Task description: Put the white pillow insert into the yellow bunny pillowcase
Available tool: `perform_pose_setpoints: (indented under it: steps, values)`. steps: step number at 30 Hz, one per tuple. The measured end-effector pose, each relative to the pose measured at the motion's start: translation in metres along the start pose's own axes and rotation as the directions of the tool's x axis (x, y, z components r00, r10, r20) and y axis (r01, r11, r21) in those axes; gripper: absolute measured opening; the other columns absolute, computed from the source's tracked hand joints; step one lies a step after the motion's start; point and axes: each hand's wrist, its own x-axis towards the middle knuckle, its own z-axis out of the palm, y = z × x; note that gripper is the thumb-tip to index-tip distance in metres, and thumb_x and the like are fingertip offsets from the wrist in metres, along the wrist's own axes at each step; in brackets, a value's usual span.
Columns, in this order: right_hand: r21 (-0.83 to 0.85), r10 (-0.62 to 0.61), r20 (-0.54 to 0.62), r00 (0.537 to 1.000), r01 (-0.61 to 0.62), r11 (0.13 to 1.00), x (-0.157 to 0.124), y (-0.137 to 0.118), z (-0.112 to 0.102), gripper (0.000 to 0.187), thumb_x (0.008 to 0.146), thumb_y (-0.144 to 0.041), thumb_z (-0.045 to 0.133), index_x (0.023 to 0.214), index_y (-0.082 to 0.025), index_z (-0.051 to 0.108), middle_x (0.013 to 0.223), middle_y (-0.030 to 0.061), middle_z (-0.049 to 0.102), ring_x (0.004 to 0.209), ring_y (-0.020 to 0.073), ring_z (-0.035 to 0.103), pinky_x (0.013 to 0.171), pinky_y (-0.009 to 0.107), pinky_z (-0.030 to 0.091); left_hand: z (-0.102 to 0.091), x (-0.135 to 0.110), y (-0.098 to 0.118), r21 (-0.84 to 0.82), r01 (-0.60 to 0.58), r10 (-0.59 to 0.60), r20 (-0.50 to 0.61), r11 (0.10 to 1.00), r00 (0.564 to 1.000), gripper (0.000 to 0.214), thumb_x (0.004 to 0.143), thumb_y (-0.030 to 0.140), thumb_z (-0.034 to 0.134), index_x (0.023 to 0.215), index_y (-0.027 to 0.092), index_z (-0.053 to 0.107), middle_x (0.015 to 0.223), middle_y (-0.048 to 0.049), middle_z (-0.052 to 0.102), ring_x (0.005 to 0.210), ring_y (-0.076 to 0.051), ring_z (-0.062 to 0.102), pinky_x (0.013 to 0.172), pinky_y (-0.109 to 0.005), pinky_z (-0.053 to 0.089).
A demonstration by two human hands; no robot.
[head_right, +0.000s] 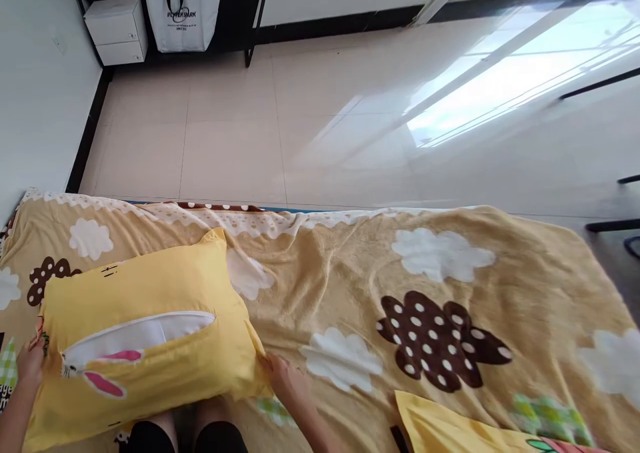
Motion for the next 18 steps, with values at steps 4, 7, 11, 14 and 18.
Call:
perform_pose_setpoints:
  steps: [4, 7, 11, 14, 18]
  values:
    - [0.121, -0.073, -0.226, 0.971, 0.102, 0.987, 0.003, -0.015, -0.026, 0.032, 0.086, -0.042, 0.041, 0.091, -0.02, 0.064, 0.096, 0.0105, 0.068, 0.087, 0.0248, 0.064, 0.074, 0.036, 0.047, 0.016, -0.065, 0.061, -0.071, -0.208, 0.211, 0.051, 0.976, 0.976, 0.023, 0.088, 0.034, 0.045, 0.1, 0.021, 0.059, 0.101, -0.0087, 0.066, 0.096, -0.026, 0.063, 0.088, -0.05, 0.052]
    - [0.137, -0.258, -0.438, 0.861, 0.348, 0.928, 0.0, -0.073, -0.047, 0.035, 0.087, -0.042, 0.047, 0.11, -0.019, 0.061, 0.11, 0.0122, 0.063, 0.103, 0.0244, 0.059, 0.088, 0.038, 0.046, 0.041, -0.127, 0.134, -0.396, -0.603, 0.716, 0.27, 0.692, 0.644, 0.022, 0.088, 0.014, 0.042, 0.093, 0.021, 0.062, 0.092, -0.0046, 0.068, 0.09, -0.018, 0.065, 0.078, -0.032, 0.057]
    - [-0.09, -0.49, -0.459, 0.741, 0.51, 0.856, 0.008, -0.163, -0.053, 0.055, 0.079, -0.021, 0.052, 0.135, -0.019, 0.049, 0.134, 0.0131, 0.051, 0.121, 0.0276, 0.047, 0.099, 0.043, 0.035, 0.088, -0.168, 0.201, -0.397, -0.724, 0.82, 0.369, 0.564, 0.436, 0.037, 0.085, 0.002, 0.035, 0.1, 0.014, 0.066, 0.104, -0.0099, 0.069, 0.103, -0.02, 0.063, 0.092, -0.033, 0.054]
    - [-0.159, -0.424, -0.511, 0.748, 0.402, 0.902, 0.028, -0.195, -0.055, 0.051, 0.079, -0.013, 0.049, 0.13, -0.016, 0.054, 0.124, 0.0138, 0.057, 0.109, 0.0269, 0.05, 0.093, 0.042, 0.034, 0.11, -0.162, 0.217, -0.327, -0.763, 0.795, 0.477, 0.557, 0.375, 0.047, 0.085, 0.003, 0.036, 0.127, 0.01, 0.057, 0.127, -0.0131, 0.061, 0.119, -0.023, 0.056, 0.105, -0.038, 0.046]
    - [-0.146, -0.335, -0.447, 0.83, 0.302, 0.942, 0.048, -0.2, -0.07, 0.034, 0.08, -0.007, 0.047, 0.105, -0.016, 0.066, 0.095, 0.0097, 0.064, 0.086, 0.0212, 0.051, 0.07, 0.032, 0.033, 0.127, -0.143, 0.243, -0.363, -0.748, 0.732, 0.64, 0.555, 0.233, 0.052, 0.089, 0.01, 0.04, 0.14, 0.014, 0.046, 0.135, -0.0116, 0.056, 0.12, -0.022, 0.056, 0.105, -0.036, 0.045]
